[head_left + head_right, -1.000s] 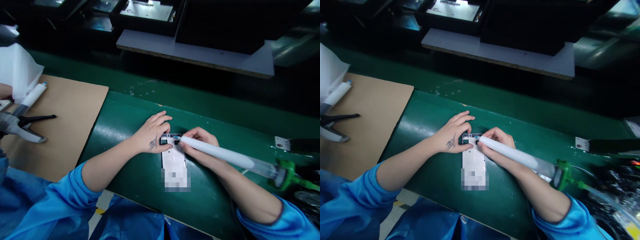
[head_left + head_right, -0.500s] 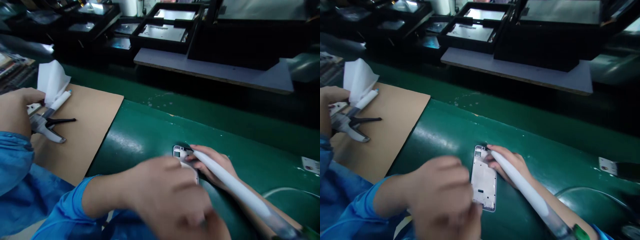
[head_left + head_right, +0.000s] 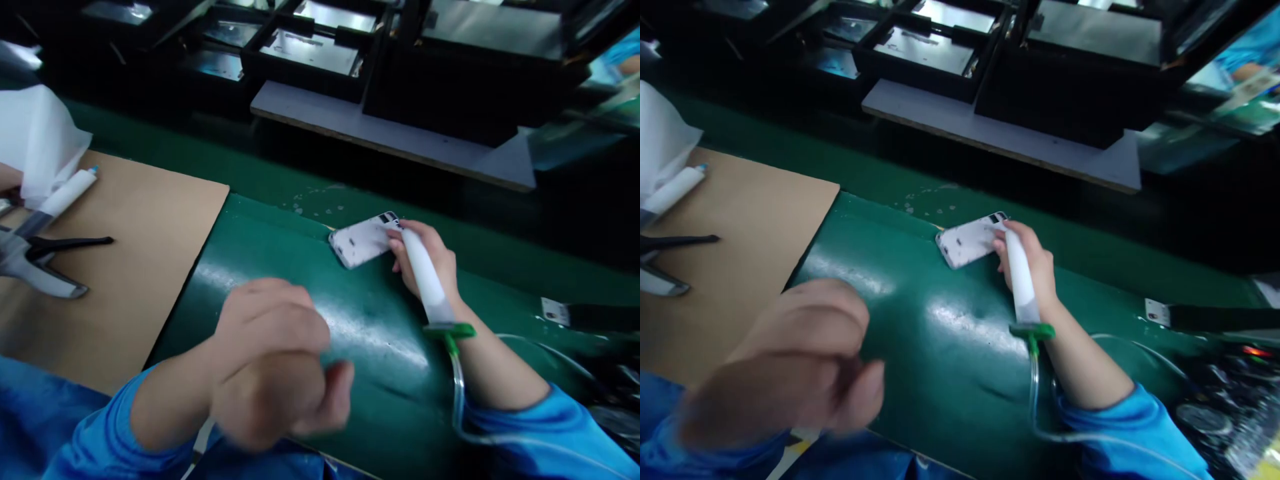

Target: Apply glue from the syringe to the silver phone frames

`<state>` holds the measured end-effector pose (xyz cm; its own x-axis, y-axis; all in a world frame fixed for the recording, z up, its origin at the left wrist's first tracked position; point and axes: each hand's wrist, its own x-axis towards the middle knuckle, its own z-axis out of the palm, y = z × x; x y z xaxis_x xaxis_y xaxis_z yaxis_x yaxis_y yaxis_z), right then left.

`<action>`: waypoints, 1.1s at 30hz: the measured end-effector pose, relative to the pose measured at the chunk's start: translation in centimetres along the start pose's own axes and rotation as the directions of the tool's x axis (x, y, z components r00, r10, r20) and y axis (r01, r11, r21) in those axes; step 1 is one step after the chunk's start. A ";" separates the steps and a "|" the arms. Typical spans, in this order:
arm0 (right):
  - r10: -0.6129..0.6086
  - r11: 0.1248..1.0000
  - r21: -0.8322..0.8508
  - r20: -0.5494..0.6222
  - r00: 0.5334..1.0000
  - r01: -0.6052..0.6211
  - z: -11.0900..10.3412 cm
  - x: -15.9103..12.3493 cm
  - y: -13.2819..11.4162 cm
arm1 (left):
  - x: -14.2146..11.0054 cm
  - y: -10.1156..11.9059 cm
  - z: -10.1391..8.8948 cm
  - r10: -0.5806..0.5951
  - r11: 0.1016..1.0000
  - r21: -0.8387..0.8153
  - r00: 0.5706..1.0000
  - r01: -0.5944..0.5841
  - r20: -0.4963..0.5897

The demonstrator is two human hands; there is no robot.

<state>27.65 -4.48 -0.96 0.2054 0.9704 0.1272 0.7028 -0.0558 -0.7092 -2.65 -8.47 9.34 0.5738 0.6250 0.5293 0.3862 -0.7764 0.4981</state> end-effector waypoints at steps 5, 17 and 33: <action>-0.003 0.996 0.089 -0.168 0.986 0.018 -0.3 0.5 1.7 | 0.9 -2.8 6.1 0.330 0.938 0.123 0.943 -0.323 -0.039; -0.225 0.903 0.425 0.325 0.918 0.070 2.4 -3.6 -0.8 | 1.3 -7.0 8.7 -0.187 0.976 -0.105 0.982 0.190 0.038; -0.206 0.958 0.260 0.317 0.926 0.125 2.3 -4.4 0.3 | 0.5 -7.8 9.7 -0.449 0.842 -0.307 0.892 0.444 0.060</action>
<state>25.40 -8.20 -3.26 -0.1710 0.9843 0.0441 0.5217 0.1285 -0.8434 1.67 -2.90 -0.93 0.3814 0.9008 0.2074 0.3579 -0.3507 0.8654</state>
